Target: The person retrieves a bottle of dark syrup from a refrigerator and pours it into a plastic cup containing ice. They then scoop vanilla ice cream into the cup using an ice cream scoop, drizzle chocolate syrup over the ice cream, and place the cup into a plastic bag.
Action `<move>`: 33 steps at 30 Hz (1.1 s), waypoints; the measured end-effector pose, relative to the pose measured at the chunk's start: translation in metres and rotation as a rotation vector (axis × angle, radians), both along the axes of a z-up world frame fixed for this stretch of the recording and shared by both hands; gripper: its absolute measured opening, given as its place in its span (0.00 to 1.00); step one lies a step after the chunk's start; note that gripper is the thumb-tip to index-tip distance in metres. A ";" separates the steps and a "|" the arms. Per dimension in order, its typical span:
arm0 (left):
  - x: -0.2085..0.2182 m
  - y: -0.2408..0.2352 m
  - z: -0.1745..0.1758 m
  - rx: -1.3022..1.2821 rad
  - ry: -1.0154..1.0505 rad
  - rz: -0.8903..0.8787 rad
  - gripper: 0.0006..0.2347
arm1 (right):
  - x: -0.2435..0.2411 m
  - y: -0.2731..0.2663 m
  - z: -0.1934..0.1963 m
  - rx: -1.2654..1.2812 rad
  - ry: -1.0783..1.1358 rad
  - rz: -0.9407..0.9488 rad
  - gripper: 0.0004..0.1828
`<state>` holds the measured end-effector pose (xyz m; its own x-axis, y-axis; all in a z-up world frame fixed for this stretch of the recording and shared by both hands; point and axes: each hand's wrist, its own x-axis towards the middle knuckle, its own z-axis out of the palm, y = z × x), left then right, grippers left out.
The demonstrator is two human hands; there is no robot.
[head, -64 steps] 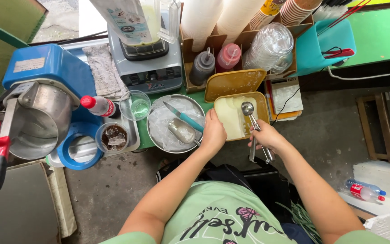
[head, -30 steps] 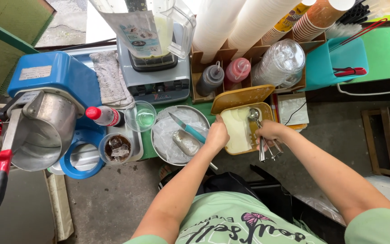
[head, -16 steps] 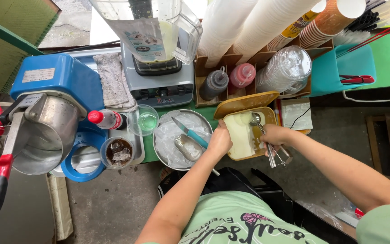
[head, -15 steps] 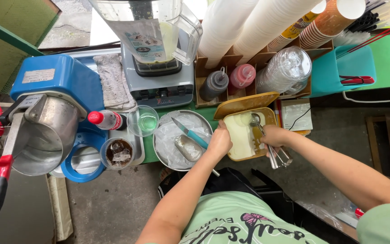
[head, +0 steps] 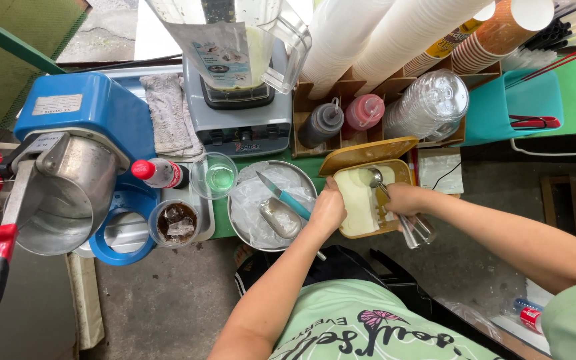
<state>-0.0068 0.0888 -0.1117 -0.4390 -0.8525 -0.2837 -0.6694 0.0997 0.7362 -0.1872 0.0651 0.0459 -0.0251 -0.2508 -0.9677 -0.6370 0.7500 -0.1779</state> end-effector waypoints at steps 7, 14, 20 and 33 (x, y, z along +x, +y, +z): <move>0.006 -0.007 0.013 -0.001 0.001 0.009 0.32 | -0.010 0.003 -0.021 0.012 -0.044 -0.129 0.19; 0.013 -0.018 0.012 -0.023 0.007 -0.005 0.32 | -0.023 0.018 -0.063 0.017 -0.152 -0.406 0.17; 0.014 -0.016 0.017 -0.030 -0.004 -0.010 0.31 | -0.028 0.026 -0.085 0.024 -0.171 -0.546 0.06; 0.015 -0.016 0.012 -0.108 -0.007 -0.006 0.31 | 0.004 0.009 -0.036 -0.005 -0.071 -0.176 0.10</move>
<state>0.0081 0.0729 -0.1000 -0.4428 -0.8755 -0.1938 -0.6736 0.1822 0.7163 -0.1833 0.0743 0.0100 -0.0008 -0.2534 -0.9674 -0.4819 0.8477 -0.2216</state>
